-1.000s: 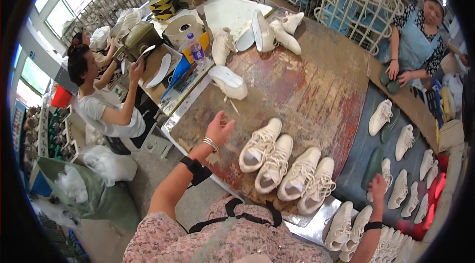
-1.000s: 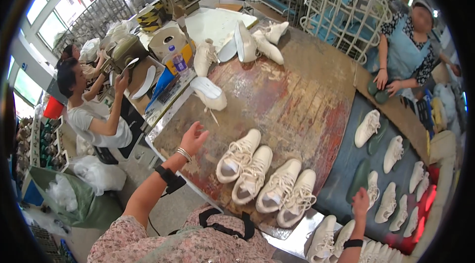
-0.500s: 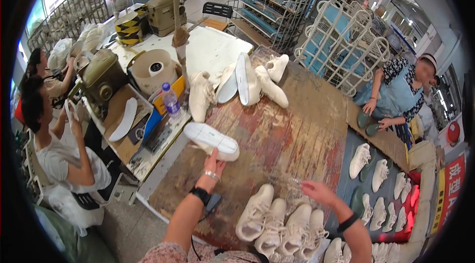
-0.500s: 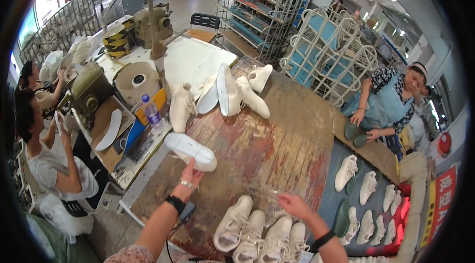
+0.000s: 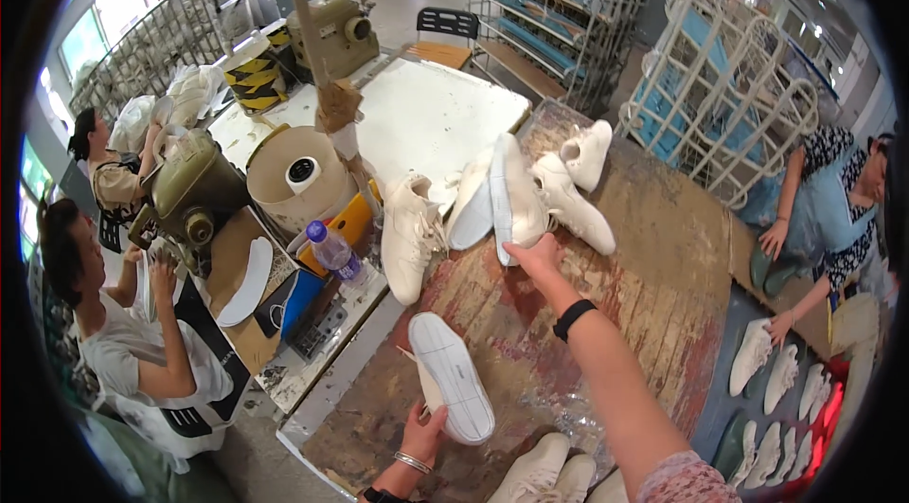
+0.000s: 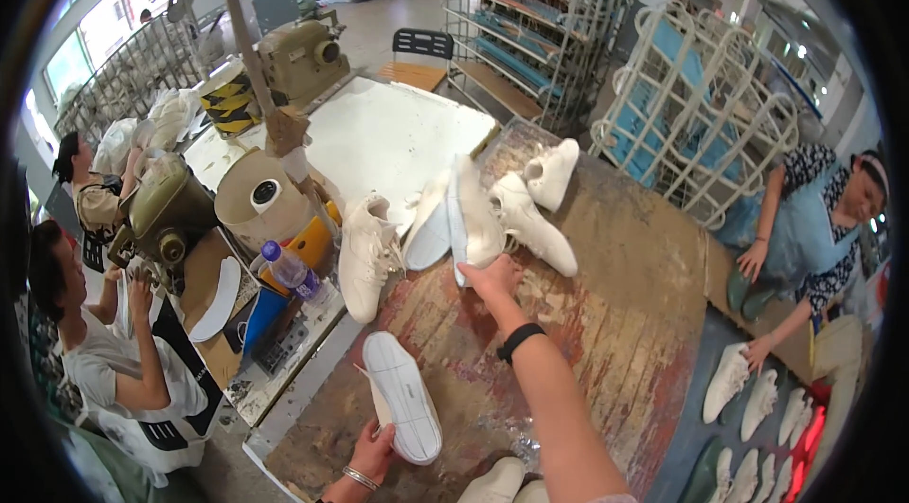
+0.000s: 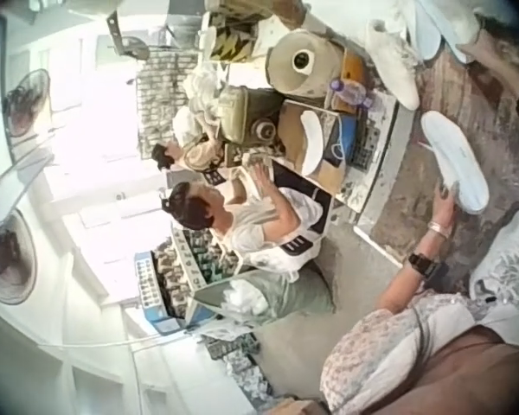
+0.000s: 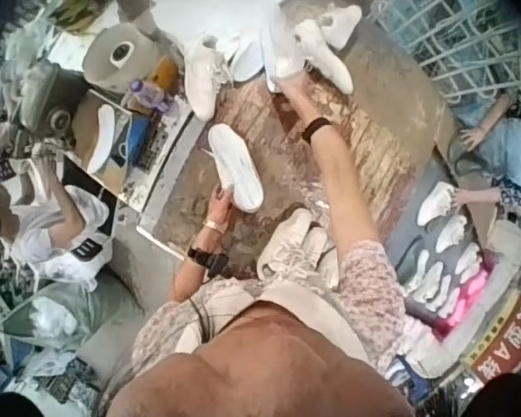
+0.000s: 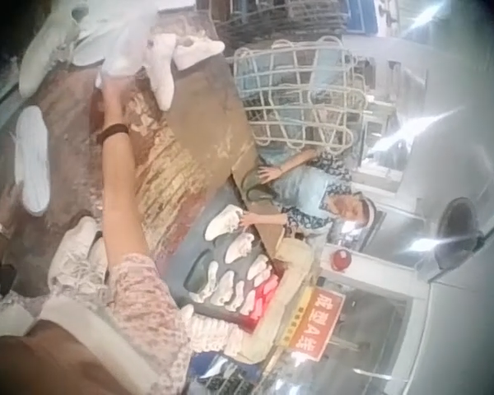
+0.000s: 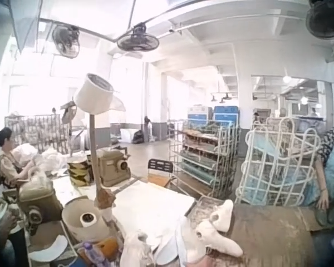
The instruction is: Organizing and inspecting shoes in a manufacturing facility.
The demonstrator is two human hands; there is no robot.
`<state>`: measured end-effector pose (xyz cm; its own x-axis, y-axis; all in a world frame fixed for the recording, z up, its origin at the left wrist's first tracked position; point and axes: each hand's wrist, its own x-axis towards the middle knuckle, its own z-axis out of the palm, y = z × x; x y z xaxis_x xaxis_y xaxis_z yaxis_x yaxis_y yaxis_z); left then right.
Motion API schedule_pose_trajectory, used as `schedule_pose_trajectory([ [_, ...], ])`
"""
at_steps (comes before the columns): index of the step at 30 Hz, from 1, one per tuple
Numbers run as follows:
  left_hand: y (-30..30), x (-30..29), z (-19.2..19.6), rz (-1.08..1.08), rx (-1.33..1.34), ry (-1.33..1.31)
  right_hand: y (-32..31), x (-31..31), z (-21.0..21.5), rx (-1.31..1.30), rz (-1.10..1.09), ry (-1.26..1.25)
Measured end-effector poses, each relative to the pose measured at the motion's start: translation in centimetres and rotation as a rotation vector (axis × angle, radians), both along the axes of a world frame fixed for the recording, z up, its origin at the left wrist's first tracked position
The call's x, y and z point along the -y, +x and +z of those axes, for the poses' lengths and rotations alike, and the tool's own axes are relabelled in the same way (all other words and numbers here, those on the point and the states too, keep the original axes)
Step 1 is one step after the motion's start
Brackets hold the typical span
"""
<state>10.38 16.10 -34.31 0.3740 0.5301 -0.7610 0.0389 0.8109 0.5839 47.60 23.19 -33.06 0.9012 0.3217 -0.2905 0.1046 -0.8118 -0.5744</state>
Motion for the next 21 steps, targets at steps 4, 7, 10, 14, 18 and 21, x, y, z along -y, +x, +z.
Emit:
schedule_pose_trajectory([
  [4,-0.6,0.0,0.9,-0.193,-0.100,0.239,-5.8,9.9,3.6,0.441,0.177,0.016],
  [7,4.8,0.3,3.3,-0.207,0.000,0.532,-7.7,21.2,4.7,0.742,0.218,-0.053],
  [10,11.3,1.9,-2.1,-0.196,0.287,0.718,-10.5,29.5,6.6,0.672,0.149,-0.248],
  [14,20.3,9.3,0.8,-0.680,-0.029,1.241,-12.2,36.0,4.8,0.556,0.124,-0.413],
  [18,23.4,16.5,2.1,-1.048,-0.035,1.289,-13.4,39.0,1.6,0.467,-0.073,-0.456],
  [21,23.4,19.1,2.4,-1.231,0.010,1.338,-13.4,42.2,1.1,0.480,-0.025,-0.486],
])
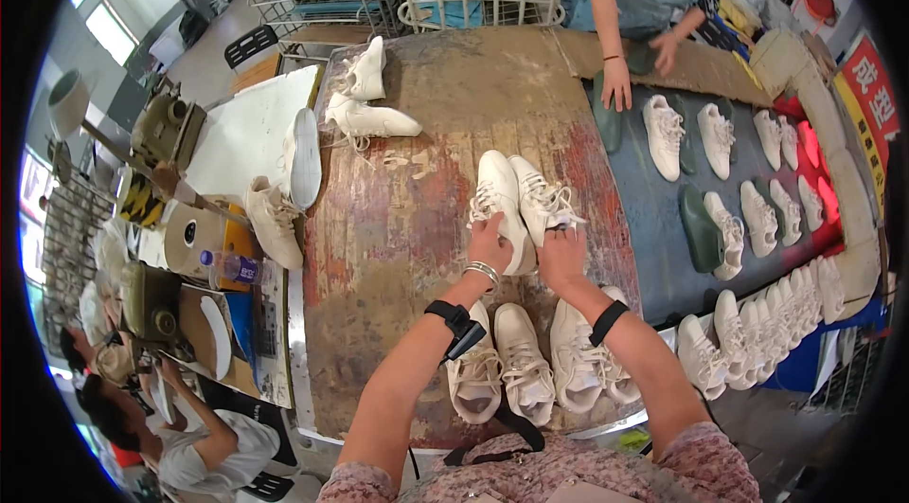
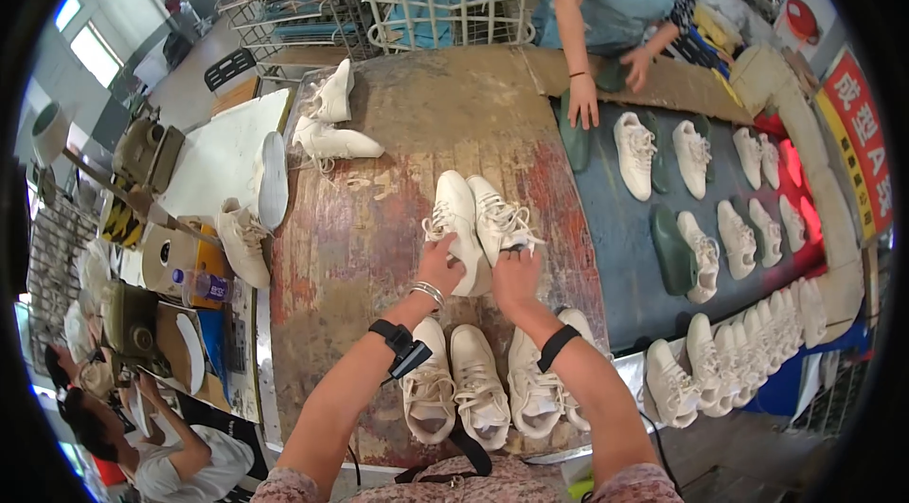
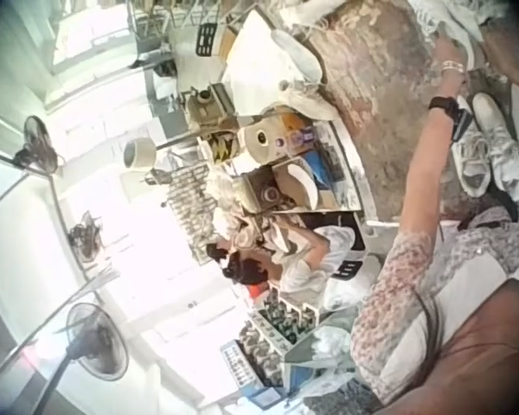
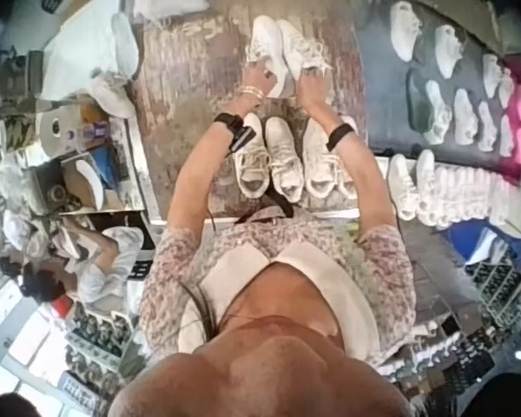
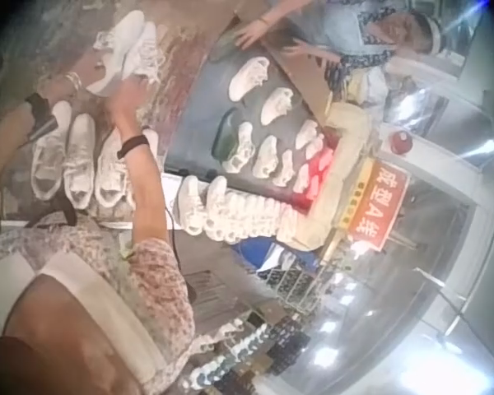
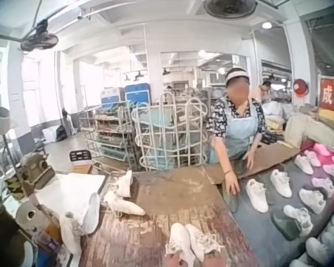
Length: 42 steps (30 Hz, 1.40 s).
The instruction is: Organizing and inspecting shoes in a manufacturing facility.
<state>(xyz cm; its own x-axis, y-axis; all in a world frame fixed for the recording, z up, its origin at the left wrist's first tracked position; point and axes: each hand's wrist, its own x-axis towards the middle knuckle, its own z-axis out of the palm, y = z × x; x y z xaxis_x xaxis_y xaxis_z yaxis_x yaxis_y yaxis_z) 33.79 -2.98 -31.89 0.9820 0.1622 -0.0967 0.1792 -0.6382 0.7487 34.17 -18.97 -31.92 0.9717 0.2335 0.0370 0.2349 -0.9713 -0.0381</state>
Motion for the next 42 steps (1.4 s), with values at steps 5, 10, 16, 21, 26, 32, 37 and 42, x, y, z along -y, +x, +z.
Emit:
schedule_pose_trajectory([
  [5,-0.4,3.3,2.3,-0.339,-0.025,-0.255,-0.4,2.5,-0.2,-0.004,0.123,-0.003],
  [10,-3.3,2.2,3.1,-0.277,0.326,-0.045,-1.5,4.2,1.7,-0.031,0.148,0.286],
  [16,-15.4,-4.6,4.6,0.112,0.033,-0.306,-8.9,12.4,5.0,-0.027,-0.016,0.660],
  [21,-27.4,-6.7,0.3,0.293,-0.081,-0.362,-19.1,18.6,3.3,-0.100,-0.270,0.644],
  [26,-30.6,-4.0,-1.7,0.171,-0.139,-0.382,-24.1,20.7,1.1,-0.085,-0.419,0.643],
  [32,-28.1,-3.0,-3.7,0.051,-0.071,-0.330,-26.4,18.7,-1.3,-0.114,-0.429,0.722],
  [37,-27.8,-2.6,-4.1,-0.100,-0.126,-0.108,-28.1,17.7,-1.5,-0.066,-0.391,0.722],
  [42,-29.8,-1.9,-4.1,-0.084,-0.111,-0.124,-29.1,18.8,-0.4,-0.118,-0.280,0.727],
])
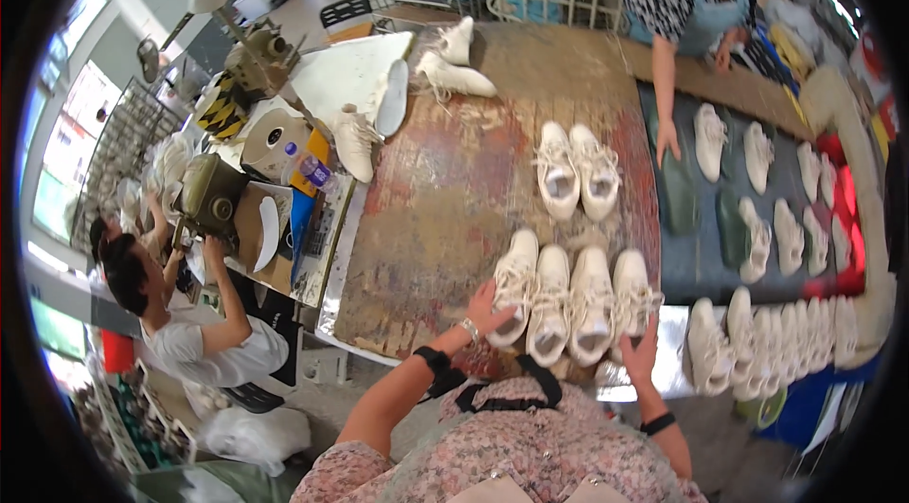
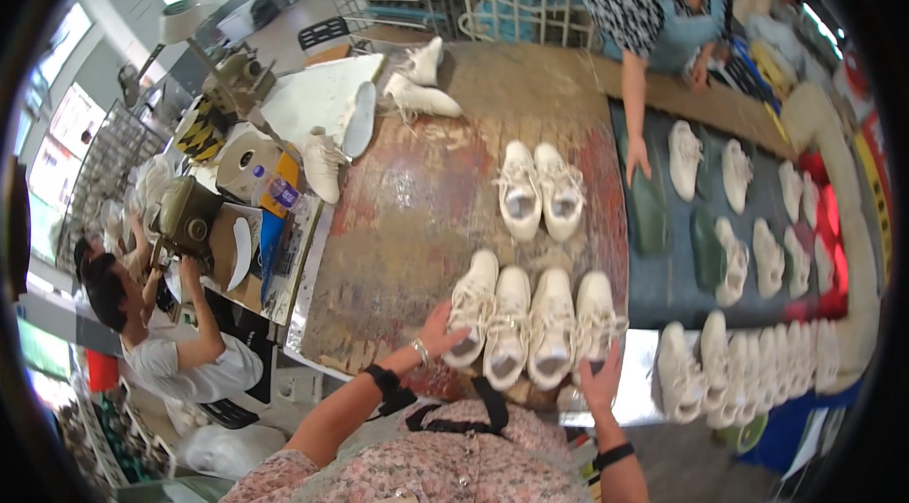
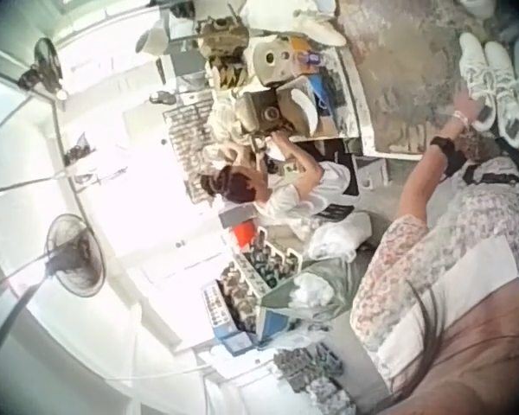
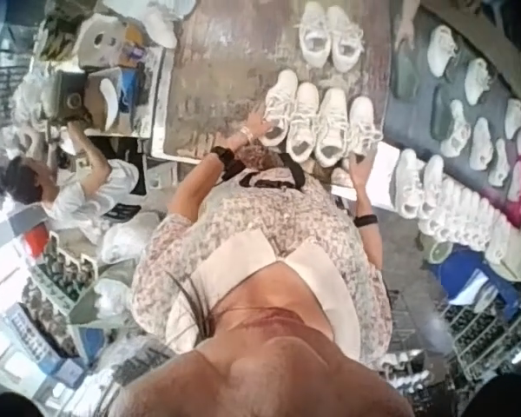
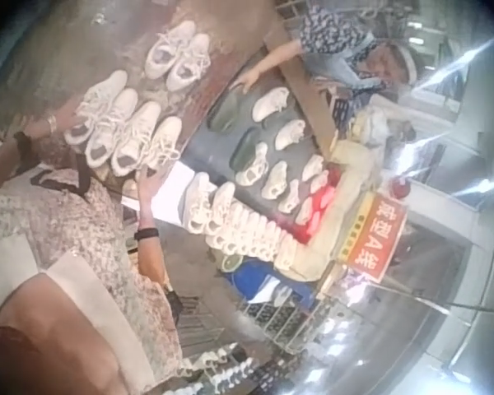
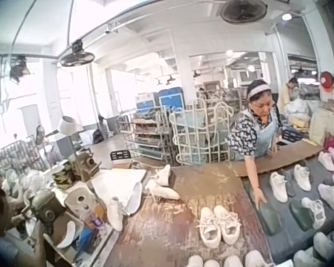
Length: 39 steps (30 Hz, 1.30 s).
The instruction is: Organizing and inspecting shoes in a manufacturing facility.
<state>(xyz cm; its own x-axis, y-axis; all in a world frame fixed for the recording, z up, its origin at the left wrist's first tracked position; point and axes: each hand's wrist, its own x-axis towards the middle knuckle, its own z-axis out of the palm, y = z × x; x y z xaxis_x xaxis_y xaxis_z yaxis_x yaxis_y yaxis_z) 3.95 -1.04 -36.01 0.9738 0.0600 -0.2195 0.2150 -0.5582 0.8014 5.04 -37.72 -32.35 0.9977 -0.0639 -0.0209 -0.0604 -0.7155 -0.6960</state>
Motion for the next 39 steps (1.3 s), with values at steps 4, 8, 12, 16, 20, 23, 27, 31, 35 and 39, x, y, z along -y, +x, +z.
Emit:
schedule_pose_trajectory([
  [4,0.2,0.5,2.3,-0.028,-0.054,-0.051,0.0,1.4,1.7,-0.143,0.078,0.020],
  [8,-0.7,-3.6,-0.6,0.001,-0.122,-0.338,2.6,4.3,2.7,-0.321,0.291,0.018],
  [12,2.1,-8.2,-1.1,0.209,-0.142,0.244,9.5,8.2,5.0,-0.372,0.333,-0.160],
  [16,7.2,-7.3,-0.6,0.430,-0.144,0.592,19.1,5.5,7.5,-0.275,0.304,-0.110],
  [20,12.7,-8.2,-2.3,0.703,-0.206,0.749,27.7,-5.0,5.5,-0.196,0.302,0.110],
  [23,15.8,-6.2,-4.5,0.696,-0.202,0.884,32.0,-11.0,3.6,-0.411,0.146,0.103],
  [27,16.6,-4.9,-5.8,0.766,-0.170,0.955,35.4,-9.7,-2.0,-0.613,0.053,0.049],
  [31,16.1,-5.3,-3.7,0.796,-0.165,0.959,44.2,-3.0,-1.1,-0.306,0.512,-0.257],
  [35,16.5,-5.2,-4.9,0.776,-0.122,0.991,56.0,0.7,1.9,0.349,0.475,-0.263],
  [39,17.5,-4.4,-5.5,0.758,-0.099,1.003,58.0,-2.1,0.7,-0.008,0.039,-0.381],
])
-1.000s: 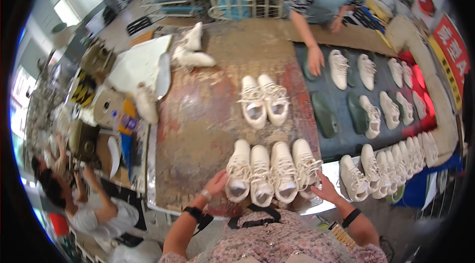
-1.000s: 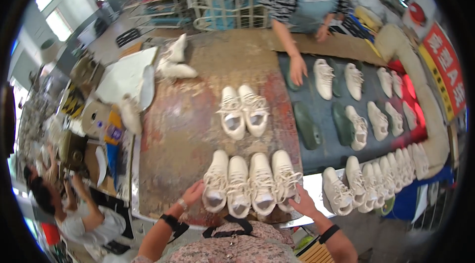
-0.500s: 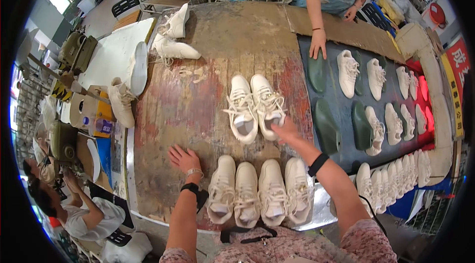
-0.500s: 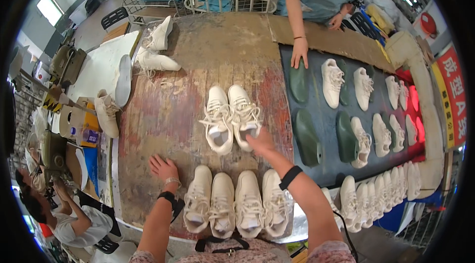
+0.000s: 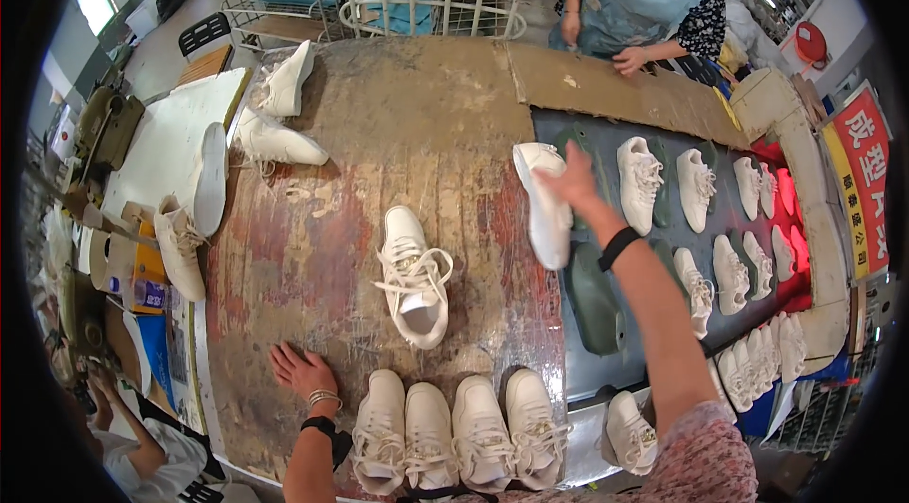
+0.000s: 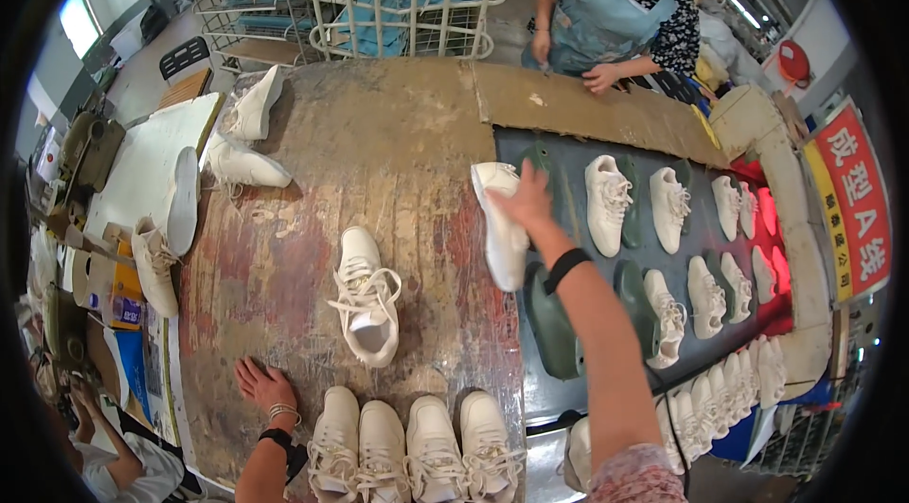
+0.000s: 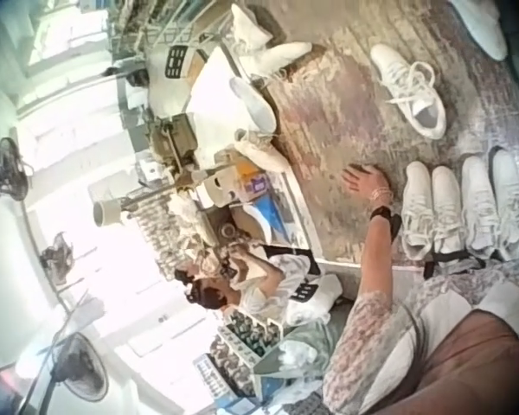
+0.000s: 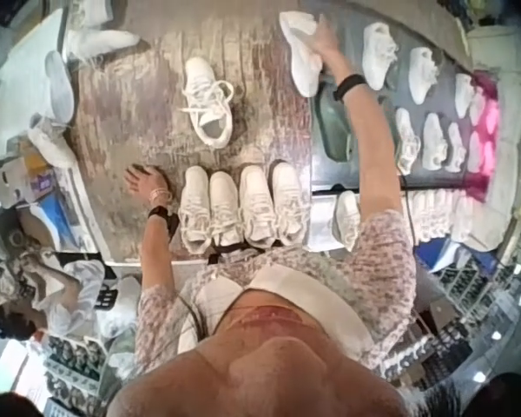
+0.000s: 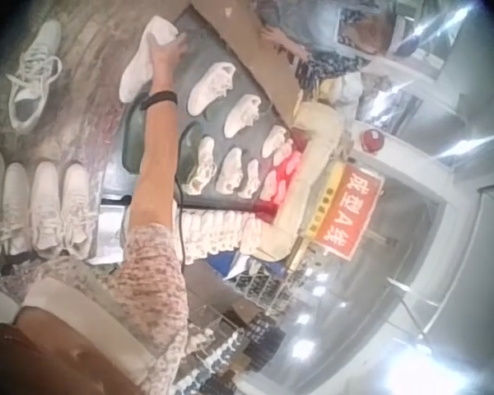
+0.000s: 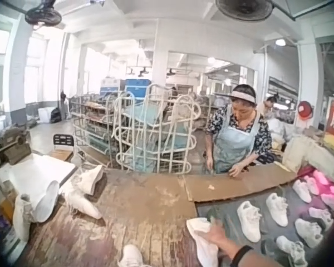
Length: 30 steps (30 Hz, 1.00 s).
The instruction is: Organizing and inspecting shoes in a manufacturing facility.
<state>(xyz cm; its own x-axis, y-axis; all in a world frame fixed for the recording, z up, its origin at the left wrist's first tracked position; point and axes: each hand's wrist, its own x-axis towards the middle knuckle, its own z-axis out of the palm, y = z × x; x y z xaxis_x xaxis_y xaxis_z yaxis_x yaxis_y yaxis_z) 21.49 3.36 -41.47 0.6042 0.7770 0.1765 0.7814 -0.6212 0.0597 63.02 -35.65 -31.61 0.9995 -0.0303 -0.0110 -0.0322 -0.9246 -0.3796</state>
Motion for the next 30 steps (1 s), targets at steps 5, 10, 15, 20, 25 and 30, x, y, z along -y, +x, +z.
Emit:
schedule_pose_trajectory([
  [5,-1.0,-1.0,0.6,0.020,-0.019,0.034,-6.4,-7.4,-1.5,0.137,-0.038,-0.185],
  [10,-0.9,-0.4,0.8,0.053,-0.061,0.017,-2.2,-4.7,0.3,0.523,0.107,-0.438],
  [15,-1.2,-0.4,0.8,0.020,-0.049,0.014,0.1,-5.2,-1.6,0.254,0.236,-0.447],
  [20,-0.4,-0.2,1.1,0.037,-0.027,0.014,0.3,-3.6,-5.8,0.130,0.435,-0.194],
  [25,-0.4,-0.8,1.2,0.062,-0.038,-0.007,-5.7,-6.3,-2.3,0.096,0.656,-0.080],
  [30,-1.3,-1.7,1.3,0.023,0.036,0.044,-22.6,-15.9,0.2,-0.500,0.424,0.734],
])
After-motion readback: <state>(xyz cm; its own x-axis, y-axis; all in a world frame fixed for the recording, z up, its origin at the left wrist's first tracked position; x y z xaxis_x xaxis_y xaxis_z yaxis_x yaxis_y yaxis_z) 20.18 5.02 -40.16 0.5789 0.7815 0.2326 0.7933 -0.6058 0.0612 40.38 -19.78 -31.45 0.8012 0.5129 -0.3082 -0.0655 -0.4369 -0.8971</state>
